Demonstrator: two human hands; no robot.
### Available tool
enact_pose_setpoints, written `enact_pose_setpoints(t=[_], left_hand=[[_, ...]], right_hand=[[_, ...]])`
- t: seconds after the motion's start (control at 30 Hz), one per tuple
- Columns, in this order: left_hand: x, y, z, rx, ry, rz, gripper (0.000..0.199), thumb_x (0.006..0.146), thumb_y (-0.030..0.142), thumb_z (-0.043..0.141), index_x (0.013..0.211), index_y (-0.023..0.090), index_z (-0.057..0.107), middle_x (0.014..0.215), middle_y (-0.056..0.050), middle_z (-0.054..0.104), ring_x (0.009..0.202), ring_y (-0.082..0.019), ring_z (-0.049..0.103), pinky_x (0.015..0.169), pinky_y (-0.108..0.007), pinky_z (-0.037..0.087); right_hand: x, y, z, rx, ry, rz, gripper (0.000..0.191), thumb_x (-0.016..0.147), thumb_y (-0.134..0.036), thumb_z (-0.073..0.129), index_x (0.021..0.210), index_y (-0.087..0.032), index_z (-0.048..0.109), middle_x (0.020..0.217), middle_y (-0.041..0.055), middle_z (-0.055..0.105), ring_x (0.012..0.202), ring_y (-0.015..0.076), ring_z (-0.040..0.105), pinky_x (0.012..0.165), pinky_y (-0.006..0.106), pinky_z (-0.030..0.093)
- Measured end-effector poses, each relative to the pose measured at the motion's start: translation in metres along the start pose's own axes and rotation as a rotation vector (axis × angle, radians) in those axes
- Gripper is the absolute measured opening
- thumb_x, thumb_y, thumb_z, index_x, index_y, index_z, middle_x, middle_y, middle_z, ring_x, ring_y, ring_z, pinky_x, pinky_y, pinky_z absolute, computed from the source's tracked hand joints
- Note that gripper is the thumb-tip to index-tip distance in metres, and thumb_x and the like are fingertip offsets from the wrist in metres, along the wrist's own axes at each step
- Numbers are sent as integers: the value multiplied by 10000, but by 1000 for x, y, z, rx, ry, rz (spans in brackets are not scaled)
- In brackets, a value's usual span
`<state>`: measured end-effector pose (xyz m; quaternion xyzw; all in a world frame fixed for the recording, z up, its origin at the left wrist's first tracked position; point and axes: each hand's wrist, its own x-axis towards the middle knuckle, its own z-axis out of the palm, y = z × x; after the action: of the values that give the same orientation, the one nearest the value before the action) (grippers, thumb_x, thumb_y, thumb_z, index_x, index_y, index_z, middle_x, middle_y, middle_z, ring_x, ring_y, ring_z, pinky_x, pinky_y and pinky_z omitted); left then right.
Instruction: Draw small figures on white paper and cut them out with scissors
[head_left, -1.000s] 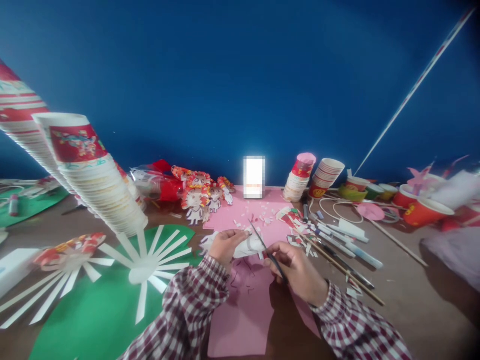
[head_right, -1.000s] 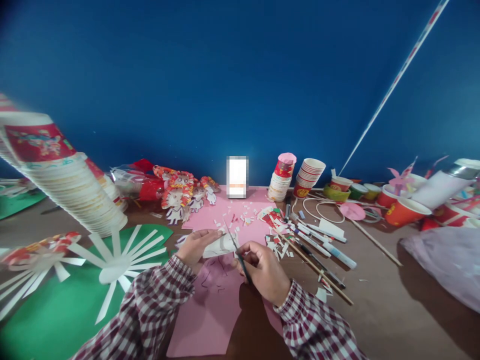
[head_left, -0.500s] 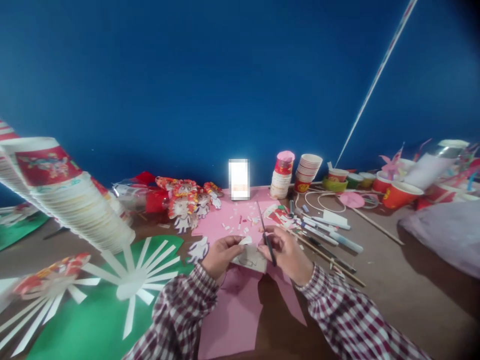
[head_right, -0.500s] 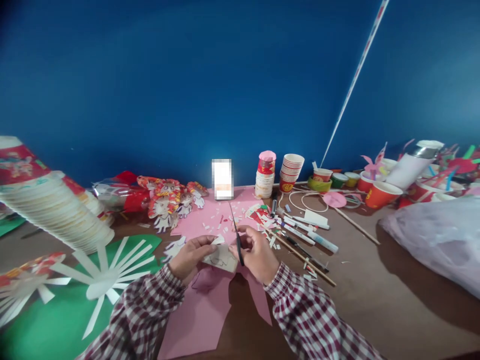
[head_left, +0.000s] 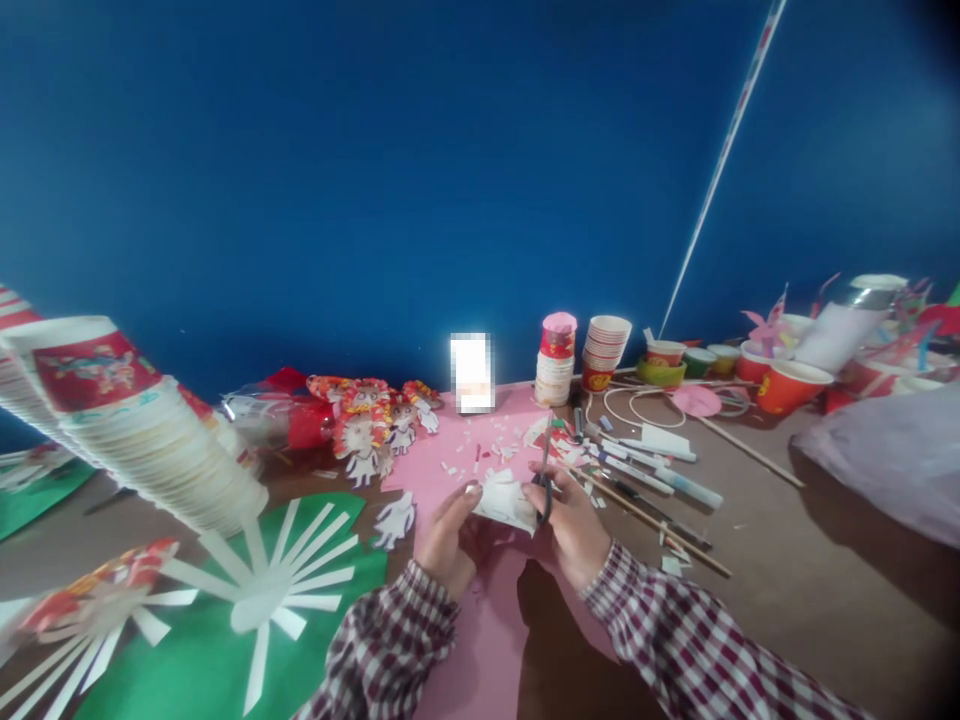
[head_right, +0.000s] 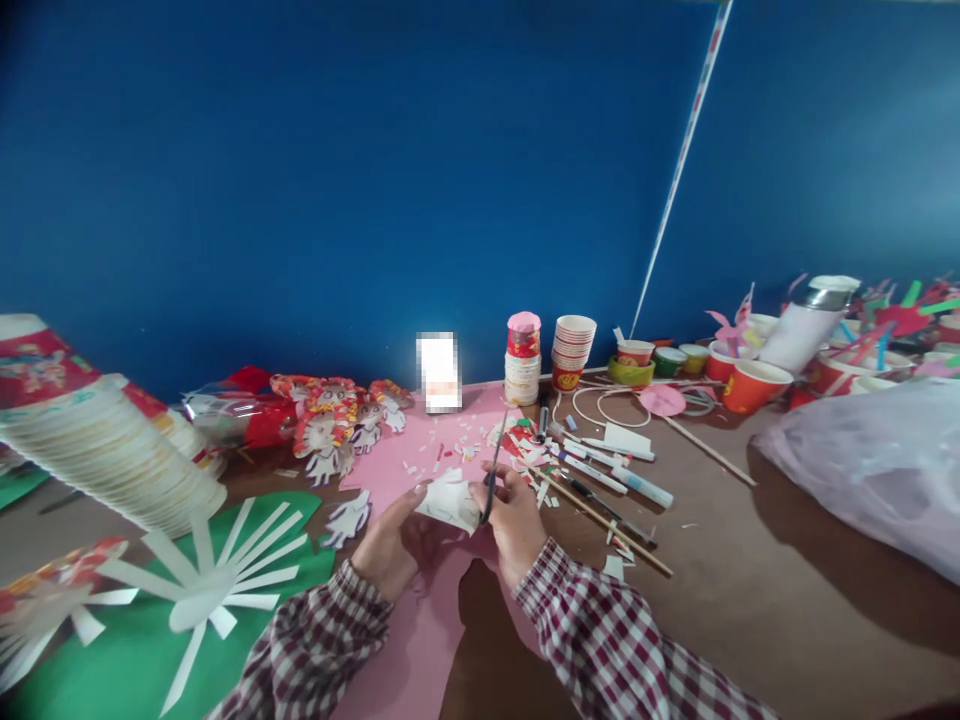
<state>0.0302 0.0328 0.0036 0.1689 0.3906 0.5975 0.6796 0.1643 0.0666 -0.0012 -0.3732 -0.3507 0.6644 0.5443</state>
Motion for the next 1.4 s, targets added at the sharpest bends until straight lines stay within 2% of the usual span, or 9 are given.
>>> enact_pose_setpoints(t=[0.13,0.3,0.4,0.5,0.6,0.7,1.0,1.23,1.4], left_hand=[[-6,-4,7,15,-33,-88,289,679,222,685,932,106,603,843,-102,681,721,-176,641,670,-279,520],[-2,-9,5,40,29,-49,294,592,184,728,856,95,633,714,-80,682,595,-178,630,568,-279,502],[4,-8,-1,20,55,47,286,564,213,748,797,98,629,665,-69,677,556,-177,619,546,-285,492],[5,-1,-2,-6,88,115,259,548,205,757,747,101,627,634,-61,674,551,-170,618,561,-281,498],[2,9,1,-13,177,132,230,544,177,753,728,110,633,630,-45,673,553,-159,621,553,-263,501],[1,13,1,-23,210,144,227,554,170,748,745,118,638,657,-42,677,571,-154,629,542,-244,498],[8,4,-7,-3,164,183,257,583,246,744,754,84,641,610,-59,663,537,-163,618,517,-246,482],[-1,13,0,-79,120,39,181,662,218,686,786,100,626,617,-51,666,518,-153,621,470,-226,477],[-2,12,-2,-138,89,19,157,677,186,679,796,109,611,655,-50,674,589,-156,639,561,-242,512]], right_hand=[[-1,-2,2,12,37,-50,460,603,-281,746,964,-183,478,608,-59,559,513,113,540,487,233,443],[-8,2,8,-92,-13,-29,479,597,-291,754,974,-180,480,595,-64,530,512,90,498,475,206,412],[-11,6,9,-213,-109,18,498,622,-303,744,1018,-174,471,597,-71,512,477,68,454,435,184,364],[-13,6,6,-338,-229,-17,461,672,-314,715,1044,-171,482,615,-65,502,484,64,433,423,177,335],[-13,4,2,-447,-305,-81,376,726,-305,677,1038,-180,508,649,-54,497,509,63,425,444,178,345],[-13,3,-1,-518,-362,-80,327,767,-318,639,1043,-192,518,668,-45,501,499,64,428,443,184,360],[-15,9,0,-414,-508,-7,278,792,-362,617,982,-170,554,629,-46,476,479,55,439,439,172,405],[-10,8,-3,-360,-524,70,319,789,-419,601,958,-151,563,635,-28,509,486,70,504,397,162,417],[-11,8,-1,-382,-530,95,313,759,-375,649,957,-148,564,586,-39,520,435,53,475,370,142,385]])
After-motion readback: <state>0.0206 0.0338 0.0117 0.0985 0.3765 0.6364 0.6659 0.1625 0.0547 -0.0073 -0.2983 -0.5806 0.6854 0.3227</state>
